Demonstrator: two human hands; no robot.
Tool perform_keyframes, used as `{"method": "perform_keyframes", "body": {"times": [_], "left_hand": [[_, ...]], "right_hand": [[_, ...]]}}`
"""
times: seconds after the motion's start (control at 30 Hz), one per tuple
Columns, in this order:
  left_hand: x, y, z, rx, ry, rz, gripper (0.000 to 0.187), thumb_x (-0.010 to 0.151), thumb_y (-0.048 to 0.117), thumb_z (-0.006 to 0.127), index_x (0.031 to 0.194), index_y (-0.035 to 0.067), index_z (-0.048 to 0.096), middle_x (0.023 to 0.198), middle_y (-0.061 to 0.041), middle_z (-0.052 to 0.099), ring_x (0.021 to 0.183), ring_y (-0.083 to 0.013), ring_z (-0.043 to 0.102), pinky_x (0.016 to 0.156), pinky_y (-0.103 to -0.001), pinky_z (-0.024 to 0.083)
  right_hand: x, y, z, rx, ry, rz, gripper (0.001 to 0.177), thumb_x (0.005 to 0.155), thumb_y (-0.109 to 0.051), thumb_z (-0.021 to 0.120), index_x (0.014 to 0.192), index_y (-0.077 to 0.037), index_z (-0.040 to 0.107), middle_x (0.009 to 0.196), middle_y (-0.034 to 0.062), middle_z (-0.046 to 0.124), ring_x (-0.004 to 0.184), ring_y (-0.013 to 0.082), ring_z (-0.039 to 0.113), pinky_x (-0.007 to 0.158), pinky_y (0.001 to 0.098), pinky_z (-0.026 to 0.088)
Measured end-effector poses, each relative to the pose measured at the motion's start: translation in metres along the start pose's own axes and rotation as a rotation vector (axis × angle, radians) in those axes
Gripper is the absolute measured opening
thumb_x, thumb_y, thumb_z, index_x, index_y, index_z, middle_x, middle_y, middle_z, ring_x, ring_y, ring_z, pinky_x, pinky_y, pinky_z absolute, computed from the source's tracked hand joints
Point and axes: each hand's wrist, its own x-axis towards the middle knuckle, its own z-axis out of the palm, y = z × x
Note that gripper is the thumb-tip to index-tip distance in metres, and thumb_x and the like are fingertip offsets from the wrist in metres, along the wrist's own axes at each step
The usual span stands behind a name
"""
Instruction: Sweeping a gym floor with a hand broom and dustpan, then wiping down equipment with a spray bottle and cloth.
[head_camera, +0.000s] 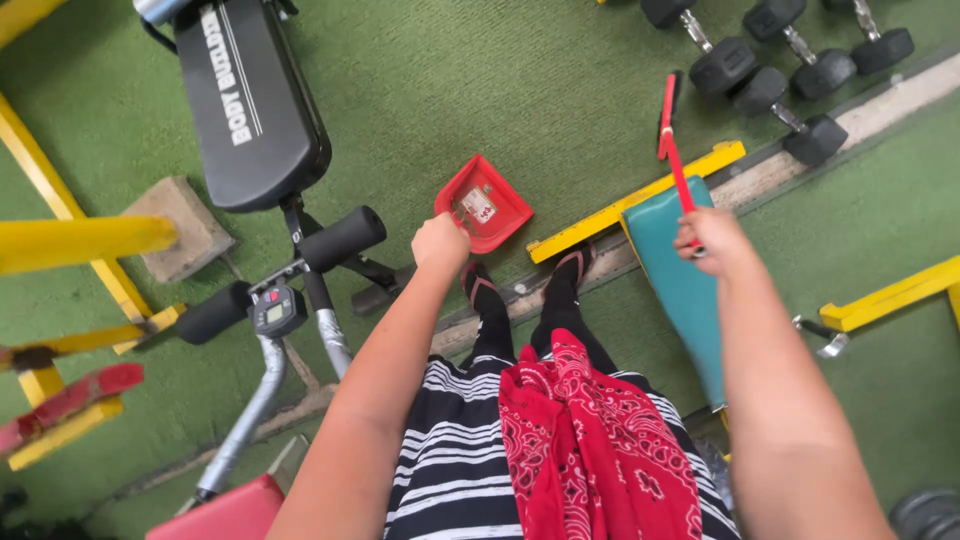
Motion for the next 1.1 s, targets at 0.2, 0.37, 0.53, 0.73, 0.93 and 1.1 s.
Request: {"method": "perform_keyframes", "body": {"times": [0.2,0.37,0.53,0.73,0.93,1.1], "left_hand": [[-0.007,0.017,-0.001,-0.047,0.058,-0.064,0.030,0.091,0.034,0.064,0.103,0.008,0.074,0.103,-0.020,0.075,0.099,-0.0399,0.072,0.087,-0.051,0.058],[0.002,0.015,-0.005,-0.040,0.063,-0.071,0.032,0.089,0.037,0.067,0.109,0.013,0.076,0.104,-0.019,0.075,0.099,-0.0386,0.072,0.088,-0.051,0.057],[0.006,0.000,-0.018,-0.039,0.152,-0.006,0.034,0.087,0.034,0.069,0.116,0.017,0.077,0.105,-0.016,0.076,0.099,-0.0362,0.073,0.088,-0.049,0.058],[0.006,0.013,-0.051,-0.024,0.170,-0.007,0.037,0.086,0.035,0.072,0.118,0.018,0.077,0.101,-0.015,0.077,0.095,-0.0351,0.073,0.086,-0.048,0.058],[0.032,0.029,-0.087,-0.020,0.221,0.038,0.034,0.087,0.034,0.074,0.117,0.017,0.078,0.100,-0.016,0.076,0.095,-0.0363,0.073,0.086,-0.048,0.058],[0.078,0.050,-0.101,0.014,0.267,0.044,0.035,0.085,0.030,0.074,0.116,0.015,0.078,0.105,-0.016,0.076,0.096,-0.0367,0.072,0.086,-0.049,0.057]], "right_hand": [[0.008,0.100,0.124,-0.503,-0.083,-0.017,0.024,0.086,-0.001,0.059,0.110,-0.005,0.058,0.066,0.0043,0.053,0.048,0.0166,0.050,0.038,0.0360,0.039],[-0.012,0.136,0.136,-0.673,-0.325,0.015,0.050,0.091,-0.002,0.056,0.139,-0.017,0.052,0.069,0.0045,0.056,0.053,0.0174,0.056,0.045,0.0325,0.047],[-0.023,0.028,0.075,-0.396,-0.433,0.239,0.058,0.092,-0.002,0.056,0.148,-0.016,0.050,0.065,-0.0065,0.044,0.050,0.0052,0.042,0.042,0.0219,0.034],[-0.076,-0.131,0.009,-0.447,-0.330,0.282,0.060,0.093,-0.006,0.052,0.151,-0.018,0.049,0.060,-0.0103,0.033,0.042,0.0015,0.029,0.036,0.0210,0.022],[-0.039,-0.204,-0.039,-0.505,-0.162,0.158,0.014,0.097,-0.010,0.046,0.109,-0.010,0.054,0.065,-0.0062,0.041,0.047,0.0036,0.034,0.038,0.0229,0.024],[0.051,-0.192,-0.052,-0.265,-0.033,0.074,0.013,0.096,-0.008,0.048,0.085,-0.014,0.045,0.060,-0.0039,0.037,0.047,0.0086,0.035,0.040,0.0279,0.025]]}}
